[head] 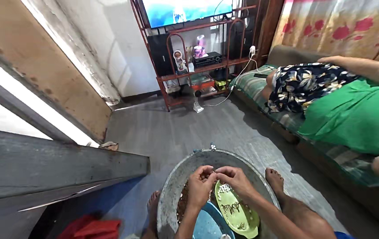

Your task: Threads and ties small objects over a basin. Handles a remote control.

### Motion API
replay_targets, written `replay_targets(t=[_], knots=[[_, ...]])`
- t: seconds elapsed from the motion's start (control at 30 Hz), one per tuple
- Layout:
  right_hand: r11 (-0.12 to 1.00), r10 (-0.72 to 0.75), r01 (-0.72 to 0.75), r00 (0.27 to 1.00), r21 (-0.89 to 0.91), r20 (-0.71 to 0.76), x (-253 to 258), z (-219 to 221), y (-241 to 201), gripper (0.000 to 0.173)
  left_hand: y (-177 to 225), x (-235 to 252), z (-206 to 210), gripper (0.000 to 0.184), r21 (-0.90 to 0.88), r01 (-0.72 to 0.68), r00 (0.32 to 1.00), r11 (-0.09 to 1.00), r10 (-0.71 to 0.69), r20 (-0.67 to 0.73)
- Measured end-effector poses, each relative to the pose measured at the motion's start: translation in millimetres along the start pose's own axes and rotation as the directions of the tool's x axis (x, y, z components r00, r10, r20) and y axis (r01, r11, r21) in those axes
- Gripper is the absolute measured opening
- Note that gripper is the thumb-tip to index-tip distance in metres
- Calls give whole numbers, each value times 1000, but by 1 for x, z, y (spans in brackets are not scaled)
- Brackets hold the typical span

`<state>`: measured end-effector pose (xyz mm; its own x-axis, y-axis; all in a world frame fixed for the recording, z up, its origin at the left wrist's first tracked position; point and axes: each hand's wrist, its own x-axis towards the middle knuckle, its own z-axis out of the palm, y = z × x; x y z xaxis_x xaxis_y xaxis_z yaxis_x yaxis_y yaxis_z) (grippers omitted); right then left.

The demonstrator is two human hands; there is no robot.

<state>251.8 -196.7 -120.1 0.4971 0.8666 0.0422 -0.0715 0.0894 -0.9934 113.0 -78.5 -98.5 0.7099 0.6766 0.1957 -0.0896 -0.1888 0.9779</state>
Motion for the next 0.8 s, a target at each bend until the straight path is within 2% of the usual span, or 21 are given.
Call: replay_targets(t=[0.1, 0.3, 0.37, 0.47, 0.63, 0.8], knots=[[998, 51, -51, 999, 34, -6, -1, 2, -1, 21, 2, 0, 0, 18, -98, 67, 998, 993, -67, -2], [955, 160, -158, 987, 251, 14, 2, 2, 0, 25, 2, 1, 4, 16, -126, 53, 997, 991, -59, -44], [944, 175, -168, 985, 283, 0, 2, 3, -1, 24, 2, 2, 5, 23, -152, 66, 996, 986, -74, -49], [938, 174, -166, 985, 306, 2, 1, 2, -3, 22, 2, 3, 4, 34, -264, 129, 990, 956, -137, -13], [944, 152, -143, 988, 297, -7, 0, 0, -1, 20, -1, 5, -1, 24, -283, 175, 984, 943, -161, 71], [961, 116, -103, 993, 258, -35, 2, 0, 0, 21, -2, 3, 4, 17, -238, 112, 993, 965, -118, -9]])
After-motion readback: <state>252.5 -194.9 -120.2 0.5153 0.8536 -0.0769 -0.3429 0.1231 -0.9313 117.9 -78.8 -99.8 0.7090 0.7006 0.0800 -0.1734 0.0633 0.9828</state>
